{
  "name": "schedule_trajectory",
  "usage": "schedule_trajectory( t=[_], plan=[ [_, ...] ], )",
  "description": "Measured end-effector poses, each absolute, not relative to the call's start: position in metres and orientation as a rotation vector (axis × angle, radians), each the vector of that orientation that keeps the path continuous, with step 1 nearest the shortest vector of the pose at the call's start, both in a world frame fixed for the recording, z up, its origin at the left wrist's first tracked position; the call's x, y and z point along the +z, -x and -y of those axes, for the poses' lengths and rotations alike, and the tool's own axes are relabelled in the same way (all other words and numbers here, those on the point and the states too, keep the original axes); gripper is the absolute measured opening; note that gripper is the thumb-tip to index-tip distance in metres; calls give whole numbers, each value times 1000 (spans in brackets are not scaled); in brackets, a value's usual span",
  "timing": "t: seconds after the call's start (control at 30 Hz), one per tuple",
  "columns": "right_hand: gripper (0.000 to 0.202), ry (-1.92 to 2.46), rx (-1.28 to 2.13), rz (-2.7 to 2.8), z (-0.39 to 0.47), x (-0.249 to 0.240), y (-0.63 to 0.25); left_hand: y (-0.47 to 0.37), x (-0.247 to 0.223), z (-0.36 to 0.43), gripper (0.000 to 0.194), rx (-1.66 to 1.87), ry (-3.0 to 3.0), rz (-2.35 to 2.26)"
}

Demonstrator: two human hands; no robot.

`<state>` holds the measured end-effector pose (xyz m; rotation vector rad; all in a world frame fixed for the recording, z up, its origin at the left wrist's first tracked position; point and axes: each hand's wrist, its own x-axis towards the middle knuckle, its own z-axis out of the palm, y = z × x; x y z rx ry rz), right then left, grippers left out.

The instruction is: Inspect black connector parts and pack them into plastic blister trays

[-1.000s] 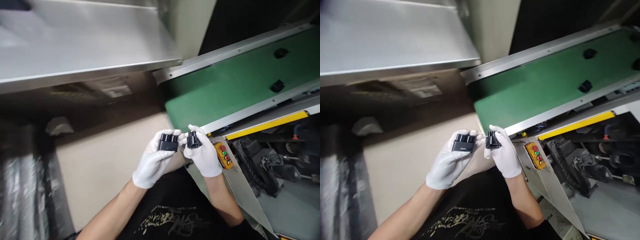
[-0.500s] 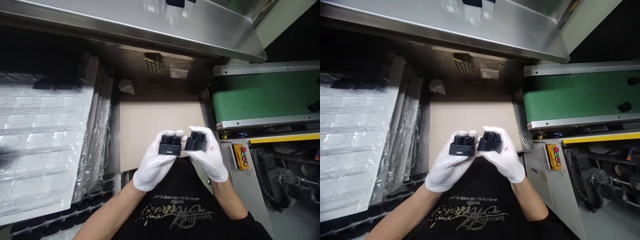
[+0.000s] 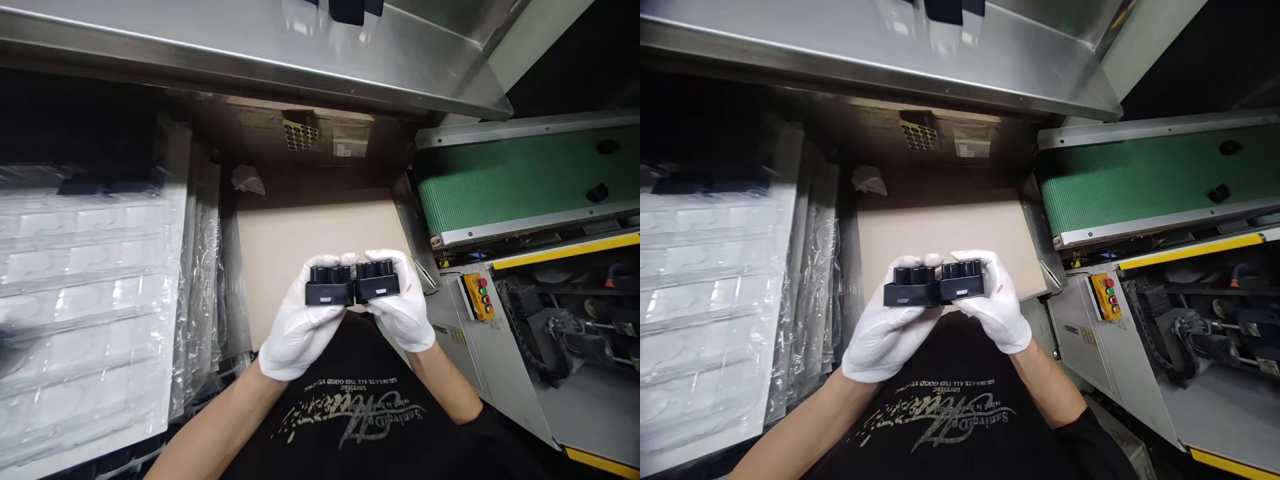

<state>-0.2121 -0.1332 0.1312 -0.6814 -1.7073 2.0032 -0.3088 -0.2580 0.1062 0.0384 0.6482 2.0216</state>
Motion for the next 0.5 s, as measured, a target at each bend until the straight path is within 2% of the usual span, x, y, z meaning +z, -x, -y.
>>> schedule_trajectory(
  t=[0.1,0.3,0.5],
  plan=[
    [45,714,2067,1601,138,128,209,310,108,256,46,2012,-61,-662],
    [56,816,1850,1693,144,127,197,308,109,254,44,1963,-115,-649],
    [57,836,1841,1667,150,122,191,305,106,257,43,1955,-138,-639]
  ],
)
